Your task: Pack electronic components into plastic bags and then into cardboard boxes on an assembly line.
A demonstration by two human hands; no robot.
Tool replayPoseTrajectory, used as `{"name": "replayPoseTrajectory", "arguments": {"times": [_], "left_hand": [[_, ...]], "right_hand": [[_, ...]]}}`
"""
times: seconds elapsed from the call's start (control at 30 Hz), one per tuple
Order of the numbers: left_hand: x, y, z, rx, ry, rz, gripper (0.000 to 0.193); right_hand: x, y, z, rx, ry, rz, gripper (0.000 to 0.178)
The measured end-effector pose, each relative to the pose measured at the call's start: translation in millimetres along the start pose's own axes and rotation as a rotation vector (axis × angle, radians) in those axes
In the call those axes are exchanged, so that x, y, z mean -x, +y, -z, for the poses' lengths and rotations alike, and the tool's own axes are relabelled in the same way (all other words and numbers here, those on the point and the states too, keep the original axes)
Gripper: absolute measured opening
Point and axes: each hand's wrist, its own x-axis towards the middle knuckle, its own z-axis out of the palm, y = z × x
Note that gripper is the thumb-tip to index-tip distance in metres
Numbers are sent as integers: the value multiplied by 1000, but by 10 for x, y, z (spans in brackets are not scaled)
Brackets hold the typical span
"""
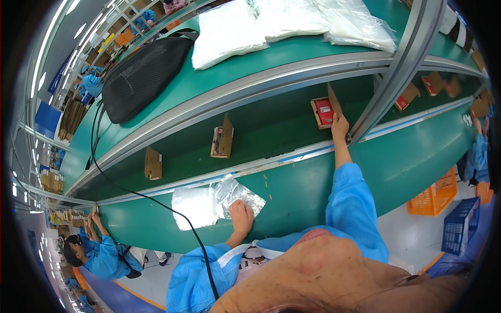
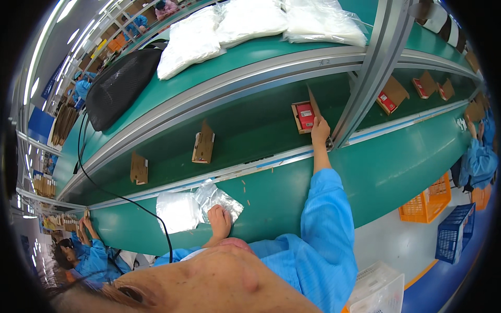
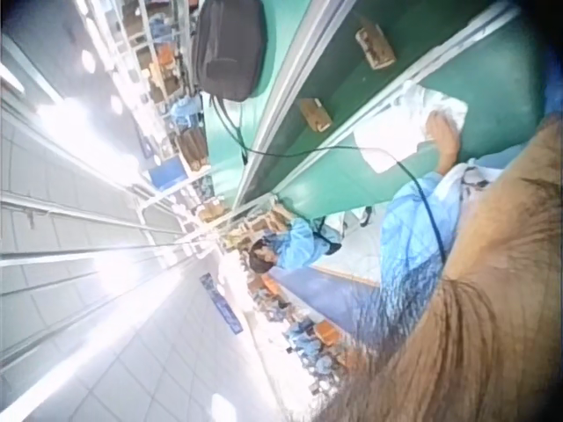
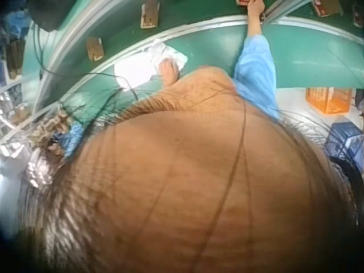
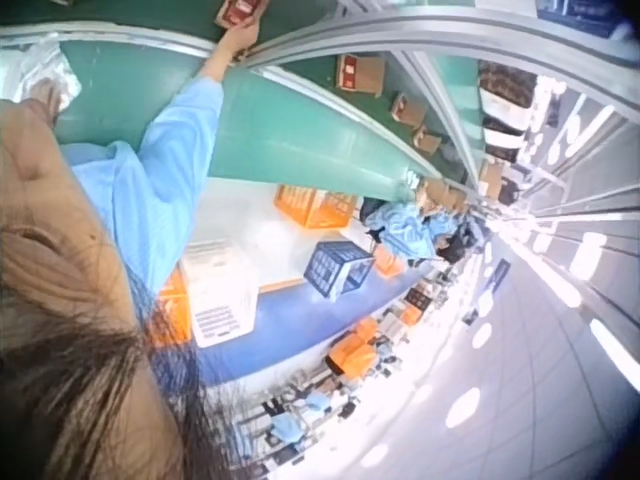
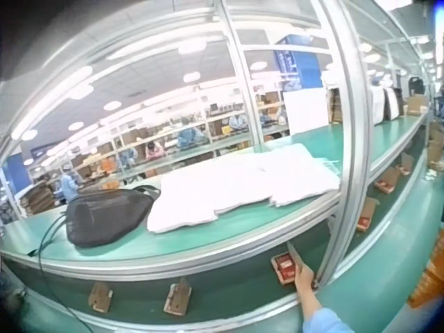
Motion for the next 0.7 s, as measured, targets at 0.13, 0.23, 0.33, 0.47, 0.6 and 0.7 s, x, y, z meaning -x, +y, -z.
{"name": "replayPoseTrajectory", "arguments": {"times": [0.13,0.23,0.33,0.47,0.6,0.7], "left_hand": [[51,-68,-4,48,23,-27,29],[82,-114,44,89,30,-47,37],[89,-146,54,142,10,-25,41],[94,-250,23,144,19,-103,34],[33,-213,99,139,43,-165,23],[-5,-205,116,151,7,-176,21]], "right_hand": [[507,-168,377,-101,-25,52,31],[1086,-397,897,-57,-77,94,25],[1623,-468,1278,82,2,508,29],[2232,-550,1520,363,-120,908,38],[2702,-722,1556,458,-138,1049,38],[2816,-794,1561,472,-123,1053,39]]}}
